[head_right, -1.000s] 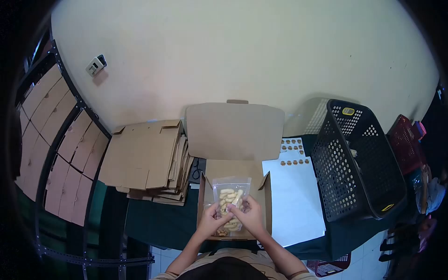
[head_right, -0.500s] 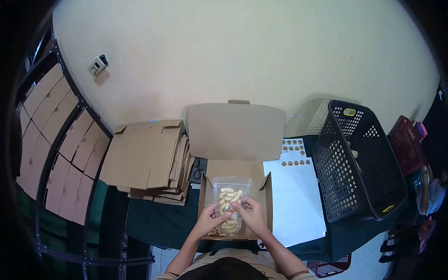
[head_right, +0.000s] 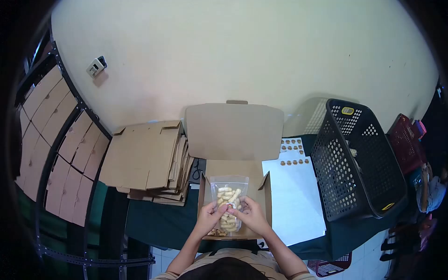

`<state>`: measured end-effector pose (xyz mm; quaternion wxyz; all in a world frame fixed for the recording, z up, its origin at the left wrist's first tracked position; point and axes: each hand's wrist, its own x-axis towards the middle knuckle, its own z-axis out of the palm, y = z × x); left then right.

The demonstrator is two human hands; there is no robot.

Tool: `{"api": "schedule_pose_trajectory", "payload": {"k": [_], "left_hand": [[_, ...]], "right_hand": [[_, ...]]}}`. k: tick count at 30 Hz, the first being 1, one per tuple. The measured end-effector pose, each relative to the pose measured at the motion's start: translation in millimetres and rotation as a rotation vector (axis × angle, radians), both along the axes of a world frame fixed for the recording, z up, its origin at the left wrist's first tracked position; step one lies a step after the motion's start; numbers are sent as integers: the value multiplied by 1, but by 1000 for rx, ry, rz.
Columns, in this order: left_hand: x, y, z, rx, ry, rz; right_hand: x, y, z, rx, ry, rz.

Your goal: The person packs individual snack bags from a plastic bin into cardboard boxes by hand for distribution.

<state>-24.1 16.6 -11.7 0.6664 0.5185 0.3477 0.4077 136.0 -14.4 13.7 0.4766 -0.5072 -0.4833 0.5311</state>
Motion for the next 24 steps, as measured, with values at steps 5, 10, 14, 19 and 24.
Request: {"api": "schedule_pose_trajectory", "payload": {"k": [5,10,14,19,24], "left_hand": [[-5,2,3,-53,-28,-47],[-5,-1,3,-44,-26,-46],[-8,-2,9,18,168,-103],[-8,-3,14,-5,96,-129],[-8,2,12,49,4,27]], "right_hand": [[4,1,-5,67,40,45],[3,1,-14,68,101,74],[-6,1,-9,142,103,-42],[-8,-1,-5,88,25,-96],[-8,0,-7,108,5,-125]]}}
